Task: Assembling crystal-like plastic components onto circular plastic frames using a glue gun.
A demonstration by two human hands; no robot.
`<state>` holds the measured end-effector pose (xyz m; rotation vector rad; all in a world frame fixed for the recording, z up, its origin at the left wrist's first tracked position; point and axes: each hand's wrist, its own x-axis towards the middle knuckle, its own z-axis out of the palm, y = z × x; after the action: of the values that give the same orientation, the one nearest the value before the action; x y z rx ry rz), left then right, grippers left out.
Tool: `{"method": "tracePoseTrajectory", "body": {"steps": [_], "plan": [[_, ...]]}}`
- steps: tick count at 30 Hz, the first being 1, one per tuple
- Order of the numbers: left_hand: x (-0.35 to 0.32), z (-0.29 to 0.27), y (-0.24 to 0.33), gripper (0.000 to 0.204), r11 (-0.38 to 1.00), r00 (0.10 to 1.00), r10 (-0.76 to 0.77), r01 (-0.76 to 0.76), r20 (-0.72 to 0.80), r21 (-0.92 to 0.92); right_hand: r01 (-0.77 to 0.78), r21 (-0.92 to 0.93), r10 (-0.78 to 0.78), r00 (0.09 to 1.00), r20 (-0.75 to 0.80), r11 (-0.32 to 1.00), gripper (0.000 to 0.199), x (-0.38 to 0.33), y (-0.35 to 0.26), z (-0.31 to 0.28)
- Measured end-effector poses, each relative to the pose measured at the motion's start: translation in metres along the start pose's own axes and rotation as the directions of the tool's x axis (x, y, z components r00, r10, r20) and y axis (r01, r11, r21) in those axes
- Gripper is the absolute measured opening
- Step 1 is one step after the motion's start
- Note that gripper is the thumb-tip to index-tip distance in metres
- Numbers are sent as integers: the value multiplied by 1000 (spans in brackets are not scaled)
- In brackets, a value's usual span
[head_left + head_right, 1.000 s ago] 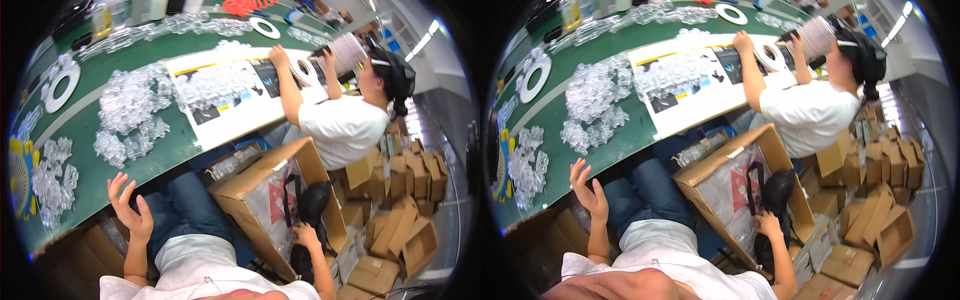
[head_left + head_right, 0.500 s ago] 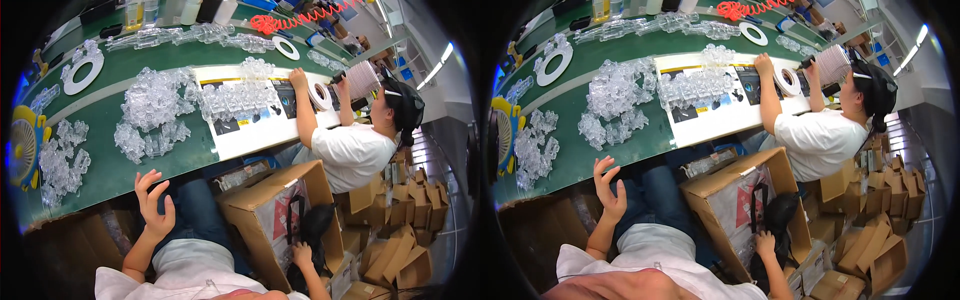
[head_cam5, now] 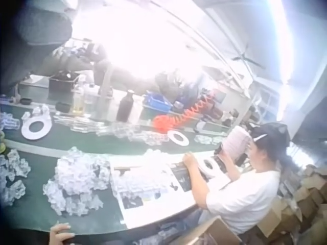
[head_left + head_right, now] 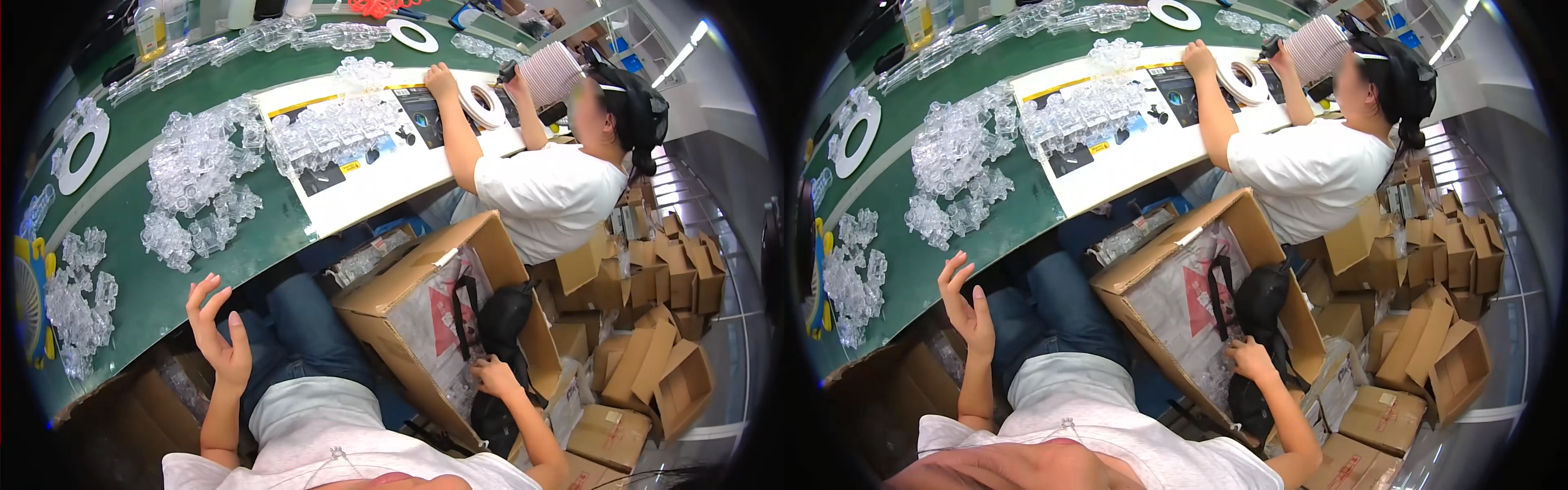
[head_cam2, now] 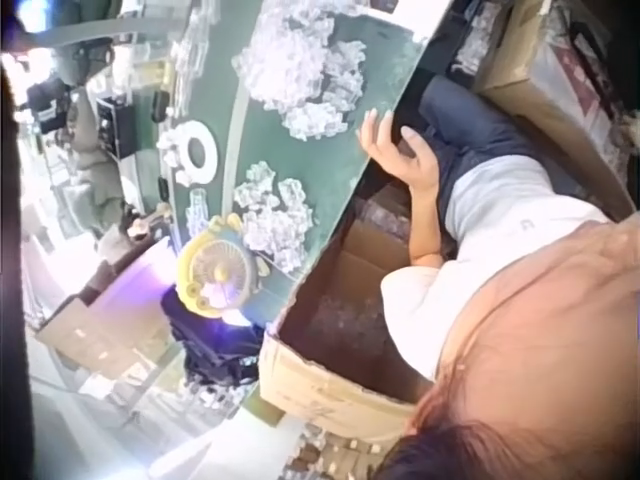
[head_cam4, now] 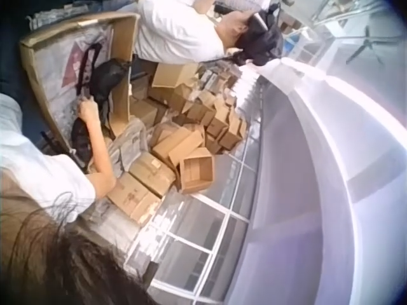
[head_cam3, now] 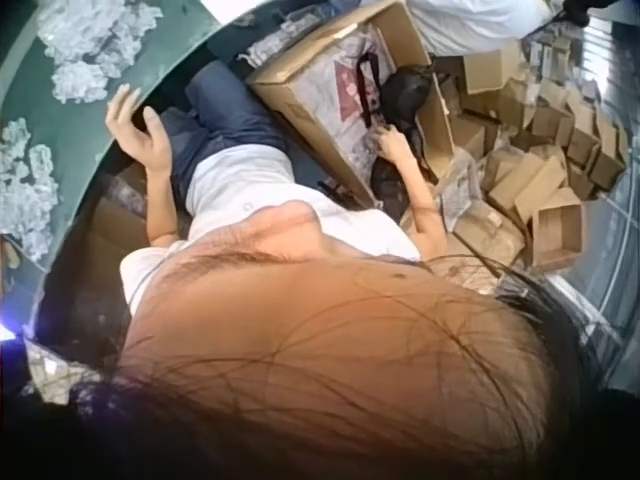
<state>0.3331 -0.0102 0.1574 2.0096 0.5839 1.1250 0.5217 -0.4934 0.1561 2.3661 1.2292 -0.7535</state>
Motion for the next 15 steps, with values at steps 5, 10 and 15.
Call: {"method": "tracePoseTrajectory", "body": {"steps": [5, 10, 15], "plan": [[0, 2, 4, 27, 1000, 999, 5, -5, 32, -15, -178, 367, 227, 969, -95, 913, 22, 12, 1, -41], [-2, 2, 3, 26, 999, 999, -27, 28, 22, -43, -79, 546, 160, 982, -103, 834, 22, 9, 15, -57], [-4, 6, 7, 28, 947, 972, -156, 198, 175, -252, 94, 681, 185, 927, -326, 726, 19, 16, -15, -165]]}}
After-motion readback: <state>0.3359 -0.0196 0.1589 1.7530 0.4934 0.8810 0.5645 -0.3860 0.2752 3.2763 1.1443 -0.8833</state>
